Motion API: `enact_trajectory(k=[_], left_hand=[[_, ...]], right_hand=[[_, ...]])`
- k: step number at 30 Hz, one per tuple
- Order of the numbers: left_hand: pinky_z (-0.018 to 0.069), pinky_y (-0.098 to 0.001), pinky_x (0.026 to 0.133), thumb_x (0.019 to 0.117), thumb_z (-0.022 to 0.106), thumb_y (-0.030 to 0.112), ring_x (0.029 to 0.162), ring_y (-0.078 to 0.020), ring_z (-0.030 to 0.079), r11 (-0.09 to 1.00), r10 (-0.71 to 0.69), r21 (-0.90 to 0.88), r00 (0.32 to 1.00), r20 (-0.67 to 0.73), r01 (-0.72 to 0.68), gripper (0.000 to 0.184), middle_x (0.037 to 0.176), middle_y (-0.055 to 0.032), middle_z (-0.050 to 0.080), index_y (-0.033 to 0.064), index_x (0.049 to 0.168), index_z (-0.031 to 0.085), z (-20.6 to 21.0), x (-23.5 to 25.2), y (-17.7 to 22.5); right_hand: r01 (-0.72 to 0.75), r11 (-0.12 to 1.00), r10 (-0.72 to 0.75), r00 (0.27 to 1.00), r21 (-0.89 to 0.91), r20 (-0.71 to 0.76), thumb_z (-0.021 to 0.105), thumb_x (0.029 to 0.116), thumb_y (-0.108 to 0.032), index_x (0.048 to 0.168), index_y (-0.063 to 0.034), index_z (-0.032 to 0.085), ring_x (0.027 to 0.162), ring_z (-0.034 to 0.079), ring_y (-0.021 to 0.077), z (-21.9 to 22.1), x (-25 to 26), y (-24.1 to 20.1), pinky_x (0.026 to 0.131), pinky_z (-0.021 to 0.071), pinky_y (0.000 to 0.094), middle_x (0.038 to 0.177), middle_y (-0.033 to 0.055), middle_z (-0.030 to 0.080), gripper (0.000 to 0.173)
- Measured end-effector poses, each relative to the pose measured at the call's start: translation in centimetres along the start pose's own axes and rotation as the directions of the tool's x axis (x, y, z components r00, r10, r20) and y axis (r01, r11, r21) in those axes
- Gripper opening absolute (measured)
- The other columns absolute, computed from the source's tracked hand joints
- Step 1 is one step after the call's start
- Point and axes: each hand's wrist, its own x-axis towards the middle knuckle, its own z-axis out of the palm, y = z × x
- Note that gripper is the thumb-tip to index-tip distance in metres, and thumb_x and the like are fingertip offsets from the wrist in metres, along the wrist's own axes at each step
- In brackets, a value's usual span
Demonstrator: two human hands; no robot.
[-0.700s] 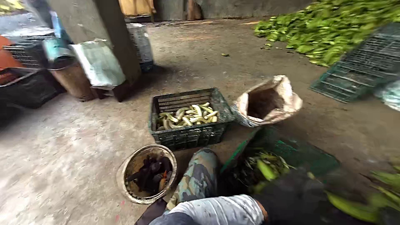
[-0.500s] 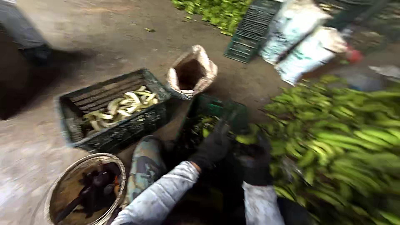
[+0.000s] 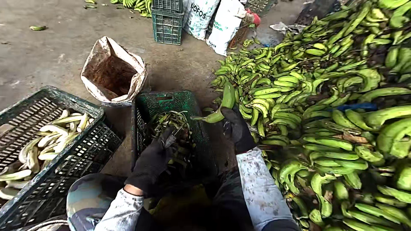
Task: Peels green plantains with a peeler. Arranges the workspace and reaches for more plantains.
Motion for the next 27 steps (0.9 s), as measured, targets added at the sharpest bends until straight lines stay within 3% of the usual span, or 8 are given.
enact_trajectory(k=[2, 5, 9, 14, 17, 21, 25, 27], left_hand=[[0.0541, -0.0505, 0.096, 0.1013, 0.062, 0.033, 0.110, -0.0245, 0.068, 0.999, 0.024, -0.044, 0.997, -0.075, -0.027, 0.060, 0.130, -0.0117, 0.067, 0.0279, 0.157, 0.040, 0.6, 0.7, 0.2], [0.0574, -0.0313, 0.083, 0.1050, 0.051, 0.041, 0.096, -0.0093, 0.066, 0.909, 0.084, -0.401, 0.992, -0.094, -0.115, 0.058, 0.121, -0.0047, 0.067, 0.0143, 0.155, 0.040, 3.6, 0.5, 0.2], [0.0542, -0.0250, 0.060, 0.1036, 0.032, 0.063, 0.070, -0.0086, 0.060, 0.680, 0.139, -0.718, 0.987, -0.078, -0.152, 0.074, 0.090, -0.0007, 0.062, 0.0002, 0.140, 0.042, 8.0, -0.3, 0.1], [0.0555, -0.0275, 0.056, 0.1005, 0.037, 0.069, 0.067, -0.0159, 0.063, 0.476, 0.249, -0.832, 0.951, -0.183, -0.285, 0.077, 0.084, -0.0038, 0.064, -0.0015, 0.131, 0.046, 6.4, -0.2, 4.6], [0.0524, -0.0260, 0.052, 0.1105, 0.031, 0.040, 0.059, -0.0123, 0.058, 0.539, 0.097, -0.840, 0.995, -0.009, -0.060, 0.047, 0.078, -0.0030, 0.059, 0.0035, 0.133, 0.049, 7.0, 0.8, 3.7], [0.0545, -0.0301, 0.056, 0.1097, 0.026, 0.052, 0.060, -0.0135, 0.058, 0.680, 0.007, -0.699, 0.951, 0.308, 0.221, 0.054, 0.078, -0.0022, 0.059, 0.0076, 0.128, 0.051, 7.9, 0.9, -0.3], [0.0560, -0.0298, 0.066, 0.1082, 0.039, 0.044, 0.074, -0.0097, 0.062, 0.840, 0.116, -0.541, 0.989, 0.095, -0.046, 0.045, 0.092, 0.0006, 0.062, 0.0120, 0.139, 0.050, 4.6, 1.3, 1.5], [0.0569, -0.0374, 0.084, 0.1036, 0.049, 0.049, 0.095, -0.0103, 0.066, 0.936, 0.211, -0.293, 0.977, 0.024, -0.195, 0.046, 0.111, 0.0010, 0.068, 0.0210, 0.139, 0.057, 2.1, 2.2, 2.6]], right_hand=[[0.031, 0.975, -0.041, 0.998, 0.220, 0.040, 0.053, 0.1041, -0.034, 0.151, -0.0289, 0.038, 0.080, 0.067, 0.0134, 0.5, 0.3, 0.2, 0.062, 0.0578, 0.0278, 0.117, 0.0048, 0.066, 0.049], [0.041, 0.988, -0.037, 0.999, 0.148, -0.032, 0.056, 0.1012, -0.032, 0.150, -0.0248, 0.040, 0.085, 0.068, 0.0177, 2.8, -0.2, -0.1, 0.064, 0.0572, 0.0311, 0.116, 0.0076, 0.067, 0.052], [0.138, 0.983, -0.129, 0.989, 0.119, -0.076, 0.063, 0.0976, -0.034, 0.146, -0.0208, 0.044, 0.089, 0.069, 0.0194, 4.9, -1.1, 0.0, 0.069, 0.0594, 0.0332, 0.113, 0.0084, 0.068, 0.054], [0.177, 0.976, -0.165, 0.981, 0.124, -0.099, 0.062, 0.0986, -0.027, 0.143, -0.0174, 0.046, 0.089, 0.068, 0.0157, 5.3, -1.9, 0.0, 0.073, 0.0583, 0.0301, 0.111, 0.0066, 0.069, 0.049], [0.164, 0.955, -0.149, 0.986, 0.248, -0.078, 0.059, 0.1002, -0.026, 0.146, -0.0191, 0.045, 0.079, 0.068, 0.0147, 5.4, -1.8, -0.7, 0.064, 0.0580, 0.0272, 0.108, 0.0082, 0.069, 0.048], [0.102, 0.868, -0.162, 0.983, 0.486, 0.082, 0.049, 0.1033, -0.030, 0.145, -0.0178, 0.045, 0.087, 0.071, 0.0195, 4.6, -0.3, -1.9, 0.070, 0.0610, 0.0317, 0.109, 0.0122, 0.069, 0.044], [0.029, 0.868, -0.073, 0.995, 0.495, 0.071, 0.035, 0.1084, -0.037, 0.135, -0.0174, 0.055, 0.073, 0.067, 0.0128, 4.0, 0.8, -1.4, 0.063, 0.0592, 0.0291, 0.092, 0.0044, 0.067, 0.039], [0.051, 0.913, -0.066, 0.998, 0.404, 0.023, 0.032, 0.1095, -0.037, 0.134, -0.0161, 0.056, 0.070, 0.063, 0.0086, 4.4, 1.3, -1.1, 0.063, 0.0570, 0.0258, 0.090, 0.0014, 0.065, 0.040]])
